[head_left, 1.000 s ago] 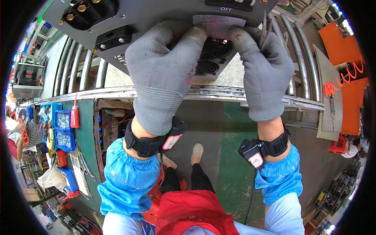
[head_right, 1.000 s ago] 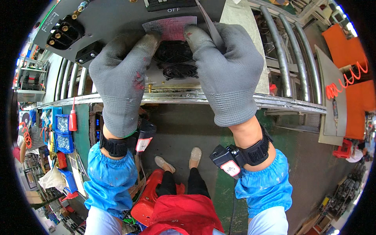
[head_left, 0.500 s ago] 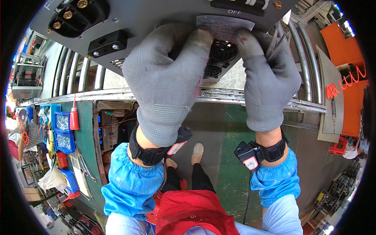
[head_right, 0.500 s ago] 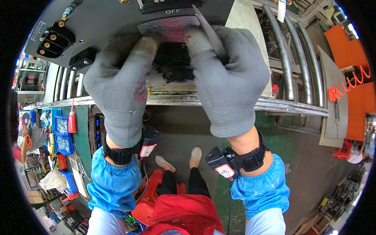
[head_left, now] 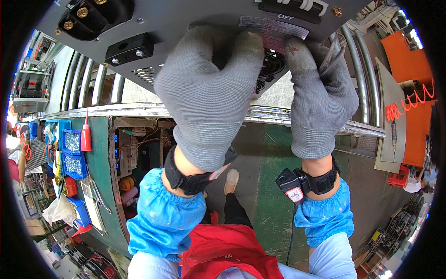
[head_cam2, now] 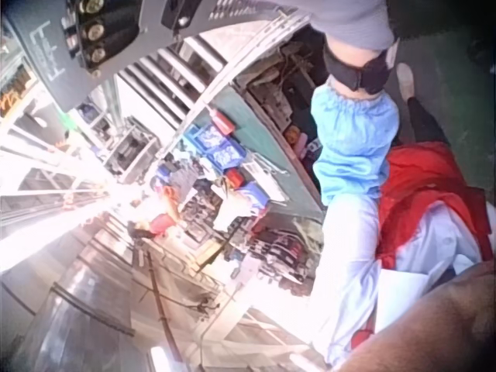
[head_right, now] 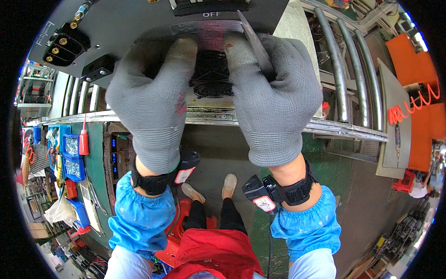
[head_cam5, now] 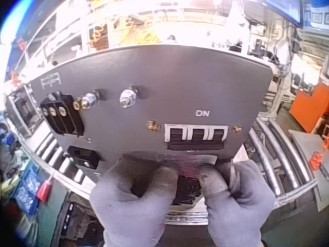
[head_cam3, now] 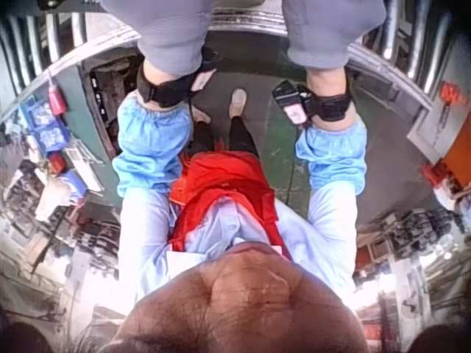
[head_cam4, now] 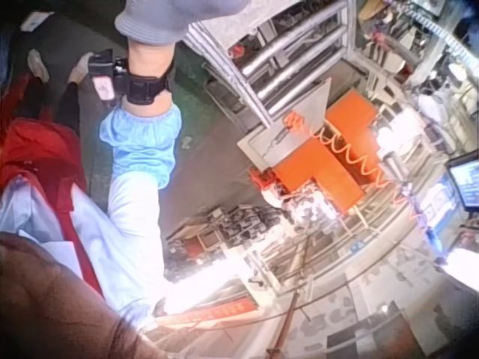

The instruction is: The recorder is assembling components into an electronic housing on a factory production line, including wiring, labeling, and fastening with a power screwdriver.

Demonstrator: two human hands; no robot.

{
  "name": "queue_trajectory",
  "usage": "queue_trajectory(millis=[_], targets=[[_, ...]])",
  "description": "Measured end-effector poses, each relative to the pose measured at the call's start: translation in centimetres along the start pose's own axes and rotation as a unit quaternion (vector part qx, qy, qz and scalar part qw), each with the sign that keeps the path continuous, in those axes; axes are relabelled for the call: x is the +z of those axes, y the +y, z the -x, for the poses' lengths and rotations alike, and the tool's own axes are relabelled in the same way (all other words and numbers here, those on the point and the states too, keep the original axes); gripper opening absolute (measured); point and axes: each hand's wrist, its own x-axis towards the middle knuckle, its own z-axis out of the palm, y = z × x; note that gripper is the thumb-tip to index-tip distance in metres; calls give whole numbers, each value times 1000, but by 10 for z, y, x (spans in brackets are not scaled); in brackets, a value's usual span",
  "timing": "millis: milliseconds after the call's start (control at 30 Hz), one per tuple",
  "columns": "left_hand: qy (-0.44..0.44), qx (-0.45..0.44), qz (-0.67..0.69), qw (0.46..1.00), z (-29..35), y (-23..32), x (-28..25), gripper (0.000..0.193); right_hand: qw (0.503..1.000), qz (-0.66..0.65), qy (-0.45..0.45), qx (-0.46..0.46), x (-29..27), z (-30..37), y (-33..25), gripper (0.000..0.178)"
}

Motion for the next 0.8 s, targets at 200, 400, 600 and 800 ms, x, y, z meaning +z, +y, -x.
queue_trajectory(millis=[200,400,600,800], targets=[[63,-135,207,967,15,-7,4,19,994,-51,13,98,-10,4,-11,21],[-83,-332,672,657,23,5,6,35,926,-225,-67,294,-25,-7,-11,29],[-209,-344,725,559,20,20,54,46,944,-138,-122,273,-35,-16,-3,39],[-245,-433,628,598,19,44,41,39,836,-229,-267,420,-68,-16,15,39]])
